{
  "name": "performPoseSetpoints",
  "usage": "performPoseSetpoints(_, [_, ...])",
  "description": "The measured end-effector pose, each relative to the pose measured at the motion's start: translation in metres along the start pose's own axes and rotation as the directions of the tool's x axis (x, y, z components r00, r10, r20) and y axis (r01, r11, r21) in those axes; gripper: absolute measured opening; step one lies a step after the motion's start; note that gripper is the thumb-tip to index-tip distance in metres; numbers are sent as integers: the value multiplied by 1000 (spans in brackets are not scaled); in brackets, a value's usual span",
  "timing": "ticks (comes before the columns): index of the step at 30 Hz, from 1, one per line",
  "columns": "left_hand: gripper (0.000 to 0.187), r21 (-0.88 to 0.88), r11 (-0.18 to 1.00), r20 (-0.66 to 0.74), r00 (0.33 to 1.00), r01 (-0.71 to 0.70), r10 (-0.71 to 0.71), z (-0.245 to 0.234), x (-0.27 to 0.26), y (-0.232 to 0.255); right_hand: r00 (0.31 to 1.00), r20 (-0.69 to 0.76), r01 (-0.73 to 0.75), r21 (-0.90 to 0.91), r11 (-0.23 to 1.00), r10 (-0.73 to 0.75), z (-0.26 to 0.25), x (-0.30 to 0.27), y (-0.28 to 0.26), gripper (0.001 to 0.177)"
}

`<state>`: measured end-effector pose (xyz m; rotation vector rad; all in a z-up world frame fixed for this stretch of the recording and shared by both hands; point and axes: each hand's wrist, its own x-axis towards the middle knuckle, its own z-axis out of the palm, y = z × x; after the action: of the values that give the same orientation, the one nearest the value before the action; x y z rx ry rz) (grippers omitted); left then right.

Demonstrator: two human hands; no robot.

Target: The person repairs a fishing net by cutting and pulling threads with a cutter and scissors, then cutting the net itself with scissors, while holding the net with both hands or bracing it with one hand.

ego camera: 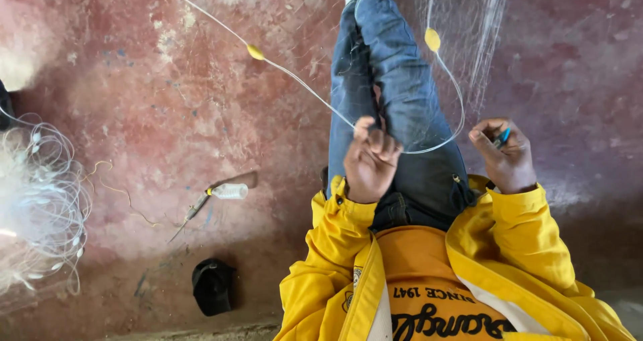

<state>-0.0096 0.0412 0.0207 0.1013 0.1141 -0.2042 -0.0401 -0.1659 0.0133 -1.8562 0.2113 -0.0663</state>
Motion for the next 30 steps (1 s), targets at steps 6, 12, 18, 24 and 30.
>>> performPoseSetpoints(6, [14,-20,999,168,985,49,-45,10,-6,-27,1000,6,25,-93,995,-24,7,-2,-15,13])
performPoseSetpoints(12, [15,12,999,93,995,44,-45,-30,-11,-51,882,443,-407,539,738,162,46,-14,-12,33])
performPoseSetpoints(18, [17,-1,996,20,996,89,-89,-42,-2,-32,936,308,-353,828,437,172,46,-11,-30,12])
performPoseSetpoints(24, [20,511,847,119,963,150,-243,-29,34,14,876,480,-450,842,297,-36,26,-12,-35,12])
performPoseSetpoints(30, [12,-151,988,-47,999,-29,22,-9,58,37,886,464,-454,868,200,-5,33,-10,-27,8])
